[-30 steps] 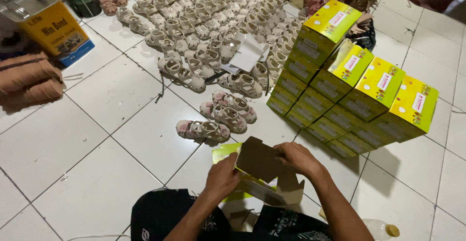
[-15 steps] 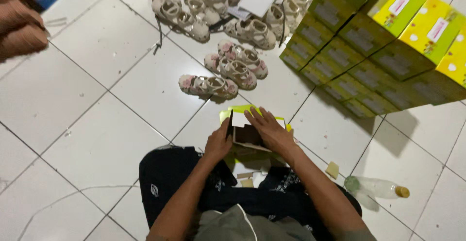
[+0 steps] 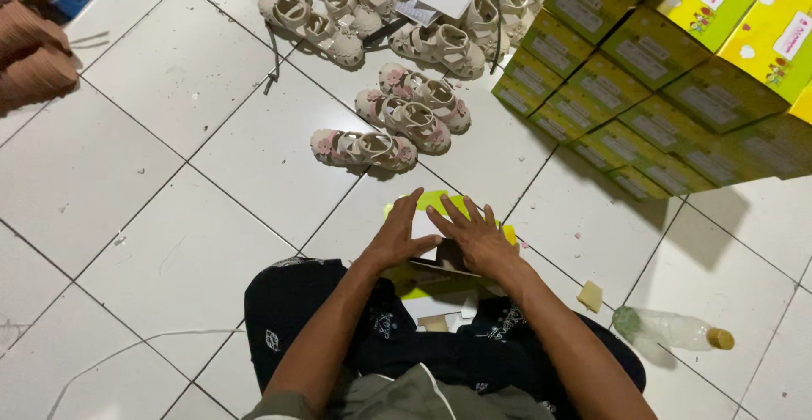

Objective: The person sits on the floor and repeatedly picks up pairs of small children's shoes, places them into yellow shoe boxes, and stacks the closed boxes. The person handles the shoes and boxes by hand without using additional tools.

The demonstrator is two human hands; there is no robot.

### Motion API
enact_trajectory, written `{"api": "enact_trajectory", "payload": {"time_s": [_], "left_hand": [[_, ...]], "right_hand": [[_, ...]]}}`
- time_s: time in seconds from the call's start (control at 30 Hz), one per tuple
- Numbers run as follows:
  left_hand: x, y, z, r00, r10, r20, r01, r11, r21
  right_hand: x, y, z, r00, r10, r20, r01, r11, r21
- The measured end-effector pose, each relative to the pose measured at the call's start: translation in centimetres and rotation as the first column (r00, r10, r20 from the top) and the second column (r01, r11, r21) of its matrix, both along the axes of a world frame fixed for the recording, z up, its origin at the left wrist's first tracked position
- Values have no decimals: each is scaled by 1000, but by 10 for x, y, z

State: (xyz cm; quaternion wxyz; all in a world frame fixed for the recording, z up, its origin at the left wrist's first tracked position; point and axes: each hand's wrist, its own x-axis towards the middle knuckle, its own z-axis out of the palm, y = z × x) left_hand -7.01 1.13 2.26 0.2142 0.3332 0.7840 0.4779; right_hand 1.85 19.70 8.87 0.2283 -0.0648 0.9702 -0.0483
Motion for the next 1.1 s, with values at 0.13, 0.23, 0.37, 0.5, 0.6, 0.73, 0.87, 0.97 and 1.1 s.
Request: {"api": "enact_trajectory", "payload": {"time_s": [0.13, 0.23, 0.37, 0.5, 0.6, 0.73, 0.87, 0.97, 1.1], "left_hand": [[6, 18, -6, 993, 108, -50, -116, 968, -224], [7, 25, -4, 986, 162, -30, -163, 935, -315], [12, 25, 0, 986, 148, -75, -164, 939, -303], [18, 27, 3, 971, 194, -143, -232, 914, -334], [19, 32, 6, 960, 218, -175, -270, 884, -382], [16, 36, 14, 972, 217, -88, -231, 830, -508], [16, 37, 17, 973, 197, -119, -230, 798, -558], [17, 39, 14, 976, 183, -119, -218, 776, -592], [16, 41, 10, 975, 203, -89, -216, 789, -575]], "right_hand": [[6, 2, -14, 998, -7, -57, 6, 1000, -15], [7, 1, -16, 989, 4, -149, -8, 1000, -26], [3, 0, -13, 992, 20, -126, -19, 1000, 14], [5, 0, -14, 991, 25, -129, -21, 999, 27], [5, -2, -17, 987, 38, -154, -35, 999, 26], [-4, 3, -12, 998, 20, -58, -21, 1000, -19], [4, 41, 11, 896, -443, 4, 377, 757, -534], [43, 98, 25, 752, -610, 250, 591, 455, -666], [72, 95, -8, 568, -564, 599, 759, 78, -647]]}}
